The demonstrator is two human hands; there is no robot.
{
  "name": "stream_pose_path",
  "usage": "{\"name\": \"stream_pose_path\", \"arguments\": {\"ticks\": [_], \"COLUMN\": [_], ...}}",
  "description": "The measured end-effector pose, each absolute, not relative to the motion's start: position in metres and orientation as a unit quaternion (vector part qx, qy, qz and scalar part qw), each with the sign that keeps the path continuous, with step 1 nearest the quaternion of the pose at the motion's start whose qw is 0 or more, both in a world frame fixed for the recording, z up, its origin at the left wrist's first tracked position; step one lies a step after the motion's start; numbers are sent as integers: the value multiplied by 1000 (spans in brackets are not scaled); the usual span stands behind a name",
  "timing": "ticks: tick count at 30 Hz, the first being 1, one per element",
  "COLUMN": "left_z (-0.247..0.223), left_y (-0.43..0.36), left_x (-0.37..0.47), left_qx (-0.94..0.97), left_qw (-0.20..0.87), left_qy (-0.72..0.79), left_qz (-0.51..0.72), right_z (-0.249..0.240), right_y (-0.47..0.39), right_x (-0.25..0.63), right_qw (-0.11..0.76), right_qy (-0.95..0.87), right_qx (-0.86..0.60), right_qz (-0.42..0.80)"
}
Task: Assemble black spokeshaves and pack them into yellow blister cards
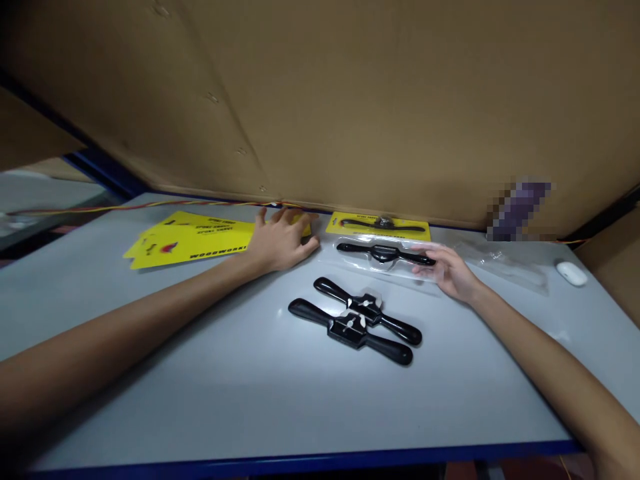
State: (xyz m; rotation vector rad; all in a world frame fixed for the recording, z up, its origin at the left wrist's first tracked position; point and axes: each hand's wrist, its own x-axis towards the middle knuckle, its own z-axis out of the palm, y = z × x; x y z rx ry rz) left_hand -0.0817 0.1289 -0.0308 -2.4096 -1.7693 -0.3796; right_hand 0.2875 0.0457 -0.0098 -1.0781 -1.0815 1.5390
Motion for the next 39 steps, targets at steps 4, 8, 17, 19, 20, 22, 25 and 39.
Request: {"name": "stream_pose_path", "arguments": {"ticks": [4, 8, 17, 19, 20, 22, 25, 39], "left_z": [-30, -31, -28, -27, -27, -25, -24, -29], "left_y": [132, 134, 125, 122, 120, 117, 113, 113], "left_x": [-83, -84, -83, -82, -81, -79, -77, -70], "left_qx": [-789, -798, -837, -848, -852, -859, -860, -898], "left_qw": [29, 22, 88, 92, 90, 83, 74, 92], "left_qy": [-605, -591, -463, -438, -432, -429, -433, -374], "left_qz": [-100, -115, -278, -284, -281, -269, -260, -211], "right_z": [-8, -6, -8, -9, -9, -10, -10, -11], "right_y": [45, 45, 46, 47, 47, 47, 48, 48], "right_x": [287, 287, 288, 289, 289, 290, 291, 291], "right_qw": [463, 462, 465, 462, 461, 458, 457, 451], "right_qy": [-440, -433, -424, -431, -435, -442, -445, -432], "right_qx": [-444, -449, -459, -463, -463, -462, -459, -479], "right_qz": [628, 630, 627, 622, 620, 617, 618, 617]}}
